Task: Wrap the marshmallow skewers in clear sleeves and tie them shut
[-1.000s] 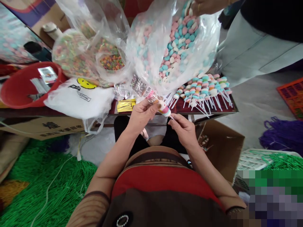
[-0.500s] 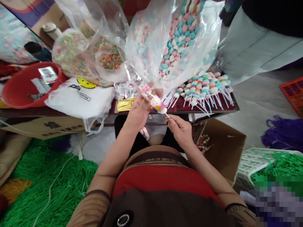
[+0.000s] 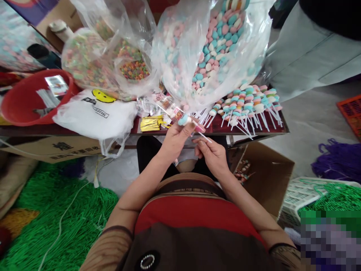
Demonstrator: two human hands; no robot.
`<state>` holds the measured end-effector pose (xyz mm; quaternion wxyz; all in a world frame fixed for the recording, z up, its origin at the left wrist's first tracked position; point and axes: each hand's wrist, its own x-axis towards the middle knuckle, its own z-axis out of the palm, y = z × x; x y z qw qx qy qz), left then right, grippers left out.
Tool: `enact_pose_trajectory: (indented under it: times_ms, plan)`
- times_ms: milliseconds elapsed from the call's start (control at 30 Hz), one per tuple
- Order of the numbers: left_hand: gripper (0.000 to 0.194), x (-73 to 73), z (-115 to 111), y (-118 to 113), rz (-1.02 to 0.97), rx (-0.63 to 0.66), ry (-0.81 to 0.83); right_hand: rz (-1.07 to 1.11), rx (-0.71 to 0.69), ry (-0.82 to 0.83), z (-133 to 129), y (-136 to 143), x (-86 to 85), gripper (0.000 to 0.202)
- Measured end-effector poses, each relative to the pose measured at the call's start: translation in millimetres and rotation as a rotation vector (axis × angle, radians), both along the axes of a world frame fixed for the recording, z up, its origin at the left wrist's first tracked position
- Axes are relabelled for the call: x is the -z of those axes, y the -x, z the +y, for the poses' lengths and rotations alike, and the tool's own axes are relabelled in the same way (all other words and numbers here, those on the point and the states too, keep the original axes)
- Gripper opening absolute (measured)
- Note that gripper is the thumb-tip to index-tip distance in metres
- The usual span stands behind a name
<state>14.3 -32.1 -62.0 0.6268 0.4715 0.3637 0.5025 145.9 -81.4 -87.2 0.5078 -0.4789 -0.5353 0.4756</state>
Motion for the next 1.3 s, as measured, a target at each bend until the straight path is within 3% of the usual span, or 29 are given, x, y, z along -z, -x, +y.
enact_pose_trajectory:
  times_ms: [167,333,500,600,700,833,967,1167,1300]
  plan:
    - [0.051,-2.1,1.6,9.8,0.082,0.022,0.001,-0.109,-0.099,0.009,0.8,-11.7,-8.2,0.029]
    - [0.043,-6.4,10.1,18.6,0.171,0.06,-0.069,-0.024,0.003,0.015,3.3,-21.4,-11.6,0.032]
    - [0.046,-10.0,8.9,16.0,0.22,0.112,-0.106,0.006,0.037,0.005,1.0,-11.3,-6.0,0.032]
    - [0.052,-3.8,5.6,13.4,0.374,0.013,-0.186,0.068,0.053,0.057,-2.4,-3.6,0.5,0.034]
    - [0.06,6.8,5.6,13.5,0.586,-0.139,-0.336,-0.015,0.075,0.038,-3.2,-1.1,6.3,0.035]
    - [0.063,15.5,7.2,14.7,0.712,-0.093,-0.363,-0.281,0.056,-0.078,2.6,-3.9,12.0,0.048]
    - [0.059,12.2,4.0,10.8,0.648,0.022,-0.326,-0.385,-0.083,-0.11,8.1,-3.8,15.3,0.045]
    - [0.056,1.1,3.0,19.9,0.553,0.021,-0.179,-0.325,-0.042,-0.072,6.9,-2.6,11.6,0.043]
    - [0.057,2.3,13.4,27.3,0.239,0.015,-0.096,-0.298,-0.022,-0.065,6.0,-1.7,10.1,0.038]
